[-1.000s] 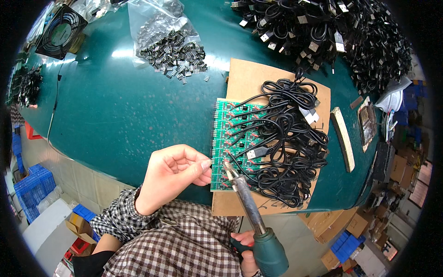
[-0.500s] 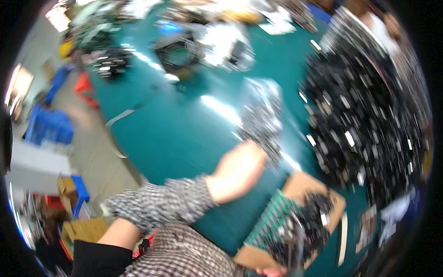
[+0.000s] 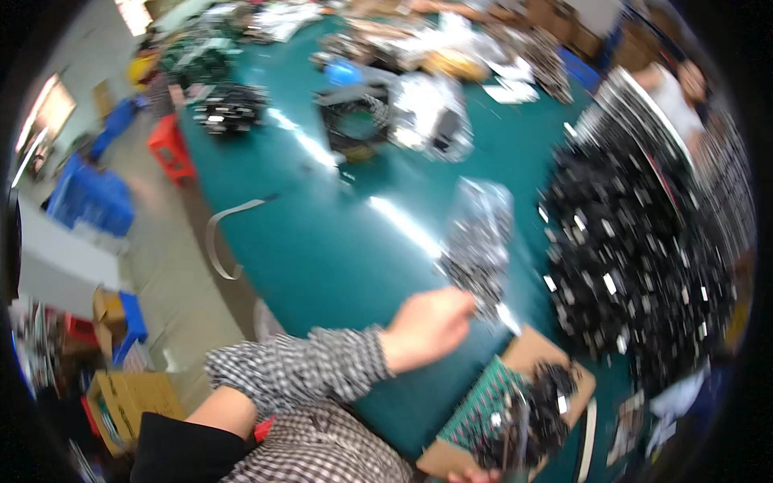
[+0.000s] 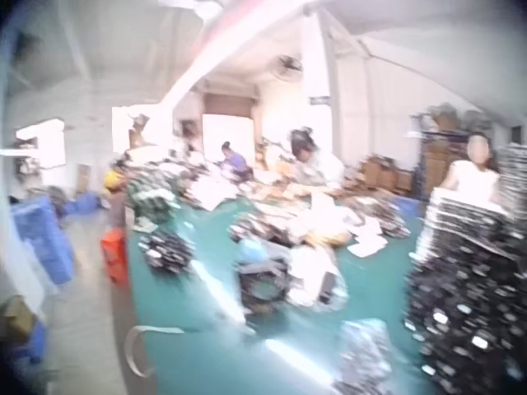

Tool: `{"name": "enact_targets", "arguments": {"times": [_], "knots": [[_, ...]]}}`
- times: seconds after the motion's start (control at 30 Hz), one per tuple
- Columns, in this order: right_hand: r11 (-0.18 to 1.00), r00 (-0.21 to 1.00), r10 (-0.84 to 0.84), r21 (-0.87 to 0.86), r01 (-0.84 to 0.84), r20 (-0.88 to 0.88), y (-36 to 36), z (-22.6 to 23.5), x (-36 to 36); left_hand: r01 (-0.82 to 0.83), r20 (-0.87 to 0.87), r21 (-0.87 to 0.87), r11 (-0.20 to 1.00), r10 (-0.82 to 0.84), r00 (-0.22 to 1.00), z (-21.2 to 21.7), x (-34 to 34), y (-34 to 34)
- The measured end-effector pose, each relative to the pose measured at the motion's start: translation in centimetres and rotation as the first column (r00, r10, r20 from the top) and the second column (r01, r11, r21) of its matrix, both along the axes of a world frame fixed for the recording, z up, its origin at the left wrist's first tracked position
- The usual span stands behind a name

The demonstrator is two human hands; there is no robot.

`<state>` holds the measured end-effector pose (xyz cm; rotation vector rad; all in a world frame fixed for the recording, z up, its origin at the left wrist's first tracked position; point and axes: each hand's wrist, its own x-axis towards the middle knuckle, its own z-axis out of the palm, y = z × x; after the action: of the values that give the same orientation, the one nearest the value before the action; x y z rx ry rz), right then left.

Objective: The person solders electronic components onto a circuit board assembly using a handheld soldering tool, sets aside the finished board, and places components onto another circuit board to solder them.

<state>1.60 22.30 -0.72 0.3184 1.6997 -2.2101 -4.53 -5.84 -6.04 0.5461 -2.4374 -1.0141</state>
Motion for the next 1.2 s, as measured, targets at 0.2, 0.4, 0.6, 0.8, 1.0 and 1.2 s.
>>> {"name": "enact_targets", "arguments": {"times": [0.2, 0.4, 0.6, 0.8, 1.0, 1.2], "knots": [[0.997, 0.942, -0.004, 0.075, 0.031, -0.335, -0.7, -0.4, -0.2, 0.175, -0.196, 0.553, 0.815, -0.077, 0.977, 2.0, 0.3, -0.5], [0.995, 0.94, 0.031, 0.095, 0.002, -0.34, -3.3, 1.3, -0.9, 0.27, -0.199, 0.941, 0.205, -0.31, 0.93, 5.7, 4.1, 3.1], [0.909, 0.922, 0.294, 0.371, -0.189, -0.252, -5.0, 3.0, -3.2, 0.411, -0.303, 0.898, 0.156, -0.458, 0.836, 6.3, 5.5, 5.8], [0.956, 0.927, 0.226, 0.253, -0.152, -0.298, -5.6, 2.4, -2.6, 0.254, -0.244, 0.967, -0.018, -0.342, 0.907, 5.9, 6.2, 7.2], [0.947, 0.912, 0.25, 0.279, -0.16, -0.326, -5.3, 2.4, -2.1, 0.299, -0.302, 0.953, -0.053, -0.275, 0.913, 5.3, 7.2, 8.9], [0.955, 0.908, 0.249, 0.24, -0.174, -0.336, -5.7, 2.0, -2.5, 0.219, -0.261, 0.961, -0.17, -0.297, 0.919, 4.7, 6.6, 8.1]]}}
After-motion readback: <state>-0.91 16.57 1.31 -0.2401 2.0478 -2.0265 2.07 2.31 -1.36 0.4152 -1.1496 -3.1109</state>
